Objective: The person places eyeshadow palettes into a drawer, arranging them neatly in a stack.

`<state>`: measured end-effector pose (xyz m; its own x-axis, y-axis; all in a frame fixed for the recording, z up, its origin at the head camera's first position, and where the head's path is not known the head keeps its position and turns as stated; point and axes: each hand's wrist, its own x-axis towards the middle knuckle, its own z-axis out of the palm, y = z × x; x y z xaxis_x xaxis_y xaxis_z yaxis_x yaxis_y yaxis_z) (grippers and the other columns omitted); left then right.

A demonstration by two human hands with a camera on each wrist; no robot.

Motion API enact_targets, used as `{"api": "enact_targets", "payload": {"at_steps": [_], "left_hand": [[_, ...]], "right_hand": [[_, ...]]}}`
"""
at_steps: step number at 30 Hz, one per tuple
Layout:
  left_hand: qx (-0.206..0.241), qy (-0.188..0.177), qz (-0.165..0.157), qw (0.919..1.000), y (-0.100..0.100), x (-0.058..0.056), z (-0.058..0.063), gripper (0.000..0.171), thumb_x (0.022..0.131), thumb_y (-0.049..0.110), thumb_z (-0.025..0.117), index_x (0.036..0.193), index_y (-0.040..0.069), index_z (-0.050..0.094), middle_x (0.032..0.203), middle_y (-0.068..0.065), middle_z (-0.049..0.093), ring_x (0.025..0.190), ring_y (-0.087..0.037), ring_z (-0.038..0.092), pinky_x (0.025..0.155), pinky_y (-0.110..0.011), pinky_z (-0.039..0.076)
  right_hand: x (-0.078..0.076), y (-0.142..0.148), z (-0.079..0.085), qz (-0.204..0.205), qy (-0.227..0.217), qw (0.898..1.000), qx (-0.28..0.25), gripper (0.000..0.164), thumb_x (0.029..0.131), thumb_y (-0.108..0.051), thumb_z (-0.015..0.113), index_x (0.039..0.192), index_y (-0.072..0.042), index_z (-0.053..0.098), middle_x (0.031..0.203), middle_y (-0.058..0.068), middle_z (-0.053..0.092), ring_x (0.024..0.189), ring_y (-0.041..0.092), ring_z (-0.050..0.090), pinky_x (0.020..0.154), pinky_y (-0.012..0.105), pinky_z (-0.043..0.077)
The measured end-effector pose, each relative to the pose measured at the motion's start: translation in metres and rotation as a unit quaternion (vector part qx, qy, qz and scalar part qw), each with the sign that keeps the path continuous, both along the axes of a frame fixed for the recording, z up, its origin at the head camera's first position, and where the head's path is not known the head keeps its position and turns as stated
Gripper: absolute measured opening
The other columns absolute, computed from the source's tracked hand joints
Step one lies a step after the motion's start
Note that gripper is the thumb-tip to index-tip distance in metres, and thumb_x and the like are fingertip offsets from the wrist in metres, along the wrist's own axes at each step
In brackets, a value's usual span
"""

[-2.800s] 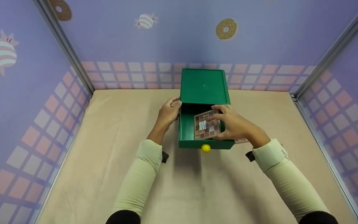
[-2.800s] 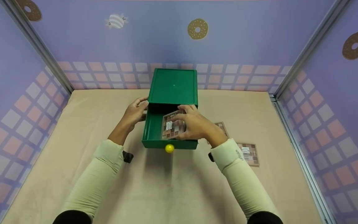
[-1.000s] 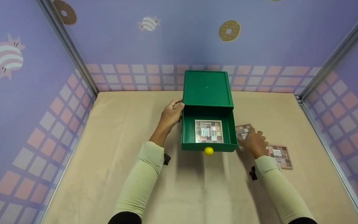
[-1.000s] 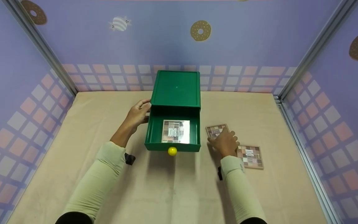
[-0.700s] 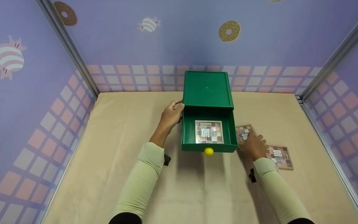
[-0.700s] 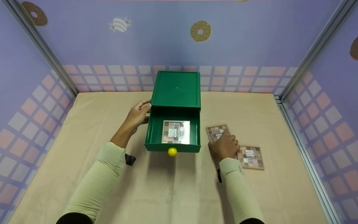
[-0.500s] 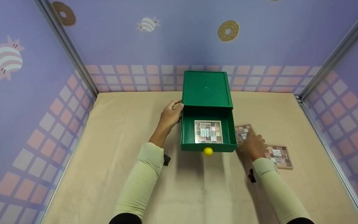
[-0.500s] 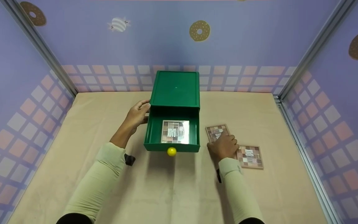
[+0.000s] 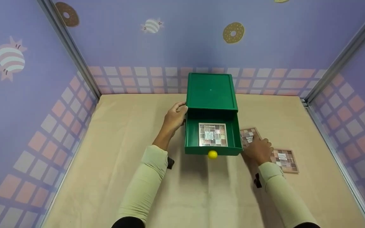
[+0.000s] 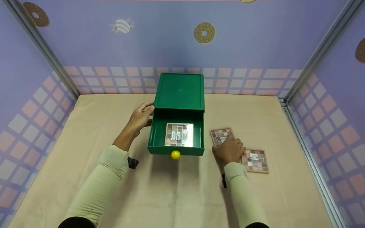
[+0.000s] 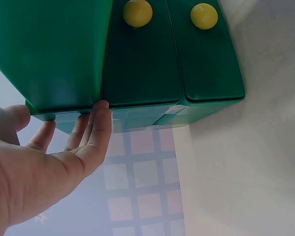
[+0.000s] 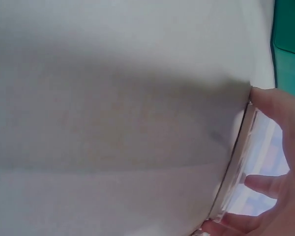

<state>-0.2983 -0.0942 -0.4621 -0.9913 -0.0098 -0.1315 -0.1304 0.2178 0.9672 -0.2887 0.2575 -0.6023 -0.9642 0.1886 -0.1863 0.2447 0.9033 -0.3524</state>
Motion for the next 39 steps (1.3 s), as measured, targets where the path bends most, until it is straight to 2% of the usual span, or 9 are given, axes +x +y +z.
{"api": "enact_targets", "payload": {"at_steps": [6, 12, 16, 21, 26, 33, 39], "left_hand": [[-0.001, 0.004, -0.002, 1.0000, -0.001, 0.001, -0.001, 0.045, 0.106, 0.042, 0.046, 0.148, 0.026, 0.052, 0.134, -0.008, 0.063, 0.104, -0.024, 0.067, 0.084, -0.035, 0.054], [0.002, 0.003, -0.003, 1.0000, -0.001, 0.001, -0.002, 0.044, 0.106, 0.041, 0.046, 0.148, 0.027, 0.052, 0.132, -0.007, 0.064, 0.102, -0.022, 0.066, 0.081, -0.033, 0.053], [0.007, -0.001, -0.004, 1.0000, -0.001, 0.000, -0.002, 0.044, 0.106, 0.041, 0.046, 0.148, 0.026, 0.052, 0.129, -0.007, 0.064, 0.100, -0.023, 0.065, 0.083, -0.036, 0.053], [0.014, 0.002, -0.008, 0.9999, -0.001, 0.000, -0.001, 0.044, 0.107, 0.040, 0.046, 0.148, 0.026, 0.051, 0.134, -0.008, 0.063, 0.103, -0.024, 0.066, 0.085, -0.037, 0.053], [0.016, 0.002, -0.005, 0.9999, -0.001, -0.001, -0.001, 0.043, 0.107, 0.040, 0.047, 0.148, 0.026, 0.052, 0.131, -0.008, 0.064, 0.102, -0.024, 0.067, 0.084, -0.035, 0.053], [0.018, 0.003, -0.009, 0.9998, -0.001, 0.000, -0.002, 0.044, 0.107, 0.040, 0.047, 0.149, 0.025, 0.051, 0.132, -0.009, 0.063, 0.103, -0.023, 0.065, 0.090, -0.040, 0.054], [0.017, 0.004, -0.004, 0.9998, 0.000, 0.000, -0.002, 0.044, 0.107, 0.040, 0.047, 0.149, 0.025, 0.051, 0.129, -0.009, 0.063, 0.100, -0.023, 0.064, 0.094, -0.046, 0.054]], "right_hand": [[0.000, 0.000, 0.005, -0.016, 0.024, 0.999, -0.023, 0.099, 0.087, -0.062, 0.067, 0.160, -0.006, 0.030, 0.130, 0.035, 0.048, 0.117, 0.049, 0.044, 0.102, 0.065, 0.038], [0.002, 0.003, 0.022, -0.021, 0.058, 0.997, -0.051, 0.096, 0.086, -0.063, 0.067, 0.157, -0.006, 0.035, 0.137, 0.033, 0.045, 0.120, 0.047, 0.041, 0.101, 0.066, 0.039], [0.003, 0.006, 0.037, -0.017, 0.088, 0.994, -0.068, 0.092, 0.087, -0.059, 0.069, 0.156, -0.006, 0.037, 0.142, 0.036, 0.041, 0.124, 0.050, 0.040, 0.102, 0.065, 0.038], [0.002, 0.008, 0.058, -0.016, 0.118, 0.990, -0.079, 0.093, 0.087, -0.056, 0.072, 0.157, -0.008, 0.036, 0.144, 0.038, 0.038, 0.126, 0.053, 0.039, 0.103, 0.064, 0.035], [0.003, 0.010, 0.077, -0.014, 0.141, 0.986, -0.089, 0.091, 0.087, -0.054, 0.073, 0.157, -0.009, 0.037, 0.145, 0.038, 0.038, 0.127, 0.054, 0.038, 0.102, 0.065, 0.032], [0.006, 0.006, 0.106, -0.014, 0.175, 0.978, -0.111, 0.090, 0.085, -0.053, 0.075, 0.157, -0.013, 0.039, 0.149, 0.036, 0.038, 0.132, 0.054, 0.036, 0.104, 0.067, 0.028], [0.011, -0.002, 0.136, 0.026, 0.202, 0.970, -0.135, 0.084, 0.084, -0.048, 0.078, 0.153, -0.012, 0.045, 0.148, 0.034, 0.038, 0.134, 0.052, 0.035, 0.105, 0.069, 0.027]]}}
